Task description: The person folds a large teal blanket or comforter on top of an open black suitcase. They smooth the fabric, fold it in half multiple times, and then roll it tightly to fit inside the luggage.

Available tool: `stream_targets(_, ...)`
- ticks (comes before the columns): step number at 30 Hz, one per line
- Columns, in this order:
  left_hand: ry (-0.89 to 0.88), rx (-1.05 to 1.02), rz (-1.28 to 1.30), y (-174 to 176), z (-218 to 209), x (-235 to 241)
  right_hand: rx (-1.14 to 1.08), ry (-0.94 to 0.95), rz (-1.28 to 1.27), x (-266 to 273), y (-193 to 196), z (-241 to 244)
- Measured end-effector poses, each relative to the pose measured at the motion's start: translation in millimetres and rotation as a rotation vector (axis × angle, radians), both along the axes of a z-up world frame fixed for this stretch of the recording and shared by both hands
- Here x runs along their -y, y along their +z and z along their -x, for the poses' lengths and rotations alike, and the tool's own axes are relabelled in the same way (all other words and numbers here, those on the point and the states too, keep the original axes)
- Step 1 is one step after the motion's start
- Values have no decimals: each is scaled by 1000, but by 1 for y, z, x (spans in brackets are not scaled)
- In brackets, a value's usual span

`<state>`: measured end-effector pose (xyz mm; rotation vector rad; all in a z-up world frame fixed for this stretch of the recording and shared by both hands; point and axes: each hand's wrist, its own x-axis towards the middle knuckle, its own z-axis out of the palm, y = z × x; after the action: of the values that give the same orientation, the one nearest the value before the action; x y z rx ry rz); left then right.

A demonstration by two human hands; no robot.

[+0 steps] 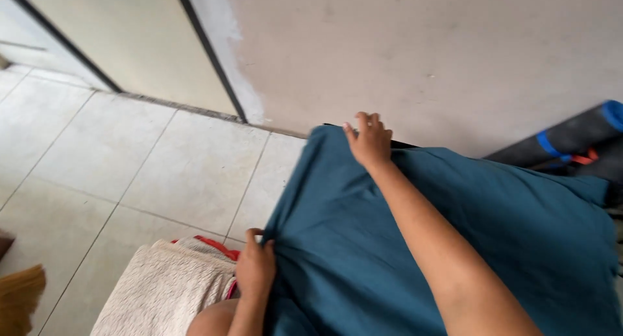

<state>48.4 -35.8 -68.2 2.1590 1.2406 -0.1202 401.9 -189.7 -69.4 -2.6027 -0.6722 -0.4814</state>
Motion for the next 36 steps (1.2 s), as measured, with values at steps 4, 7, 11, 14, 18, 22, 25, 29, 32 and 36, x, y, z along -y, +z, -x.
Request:
stream_targets(4,-111,277,-407,-21,8,6,230,197,67,66,41,78)
stream_targets(7,-281,319,-519,16,-20,41,140,274,177,128,40,110)
stream_targets(11,-991,375,-616,46,-103,71,-148,168,343,212,30,115)
stream_targets(14,-973,111,-487,43,-159,82,-287,-25,428,286,10,103)
stream_targets(18,-747,-8,-400,20,-163,91,-291,-225,477,382,-13,84)
stream_targets(22,-647,59,-474,-19,-154,78,-177,-344,494,440,-21,90)
stream_targets(25,-650,68,-489,-32,-163,56,-73,-447,512,468,-1,88)
stream_targets(29,-622,201,-980,-74,-191,8,-417,-533,-77,511,14,80)
stream_targets(32,-698,283,-1187,-46,-224,-2,-641,-426,-227,531,32,71)
stream_targets(36,-985,129,-821,11,-268,20,-802,-391,63,550,42,39)
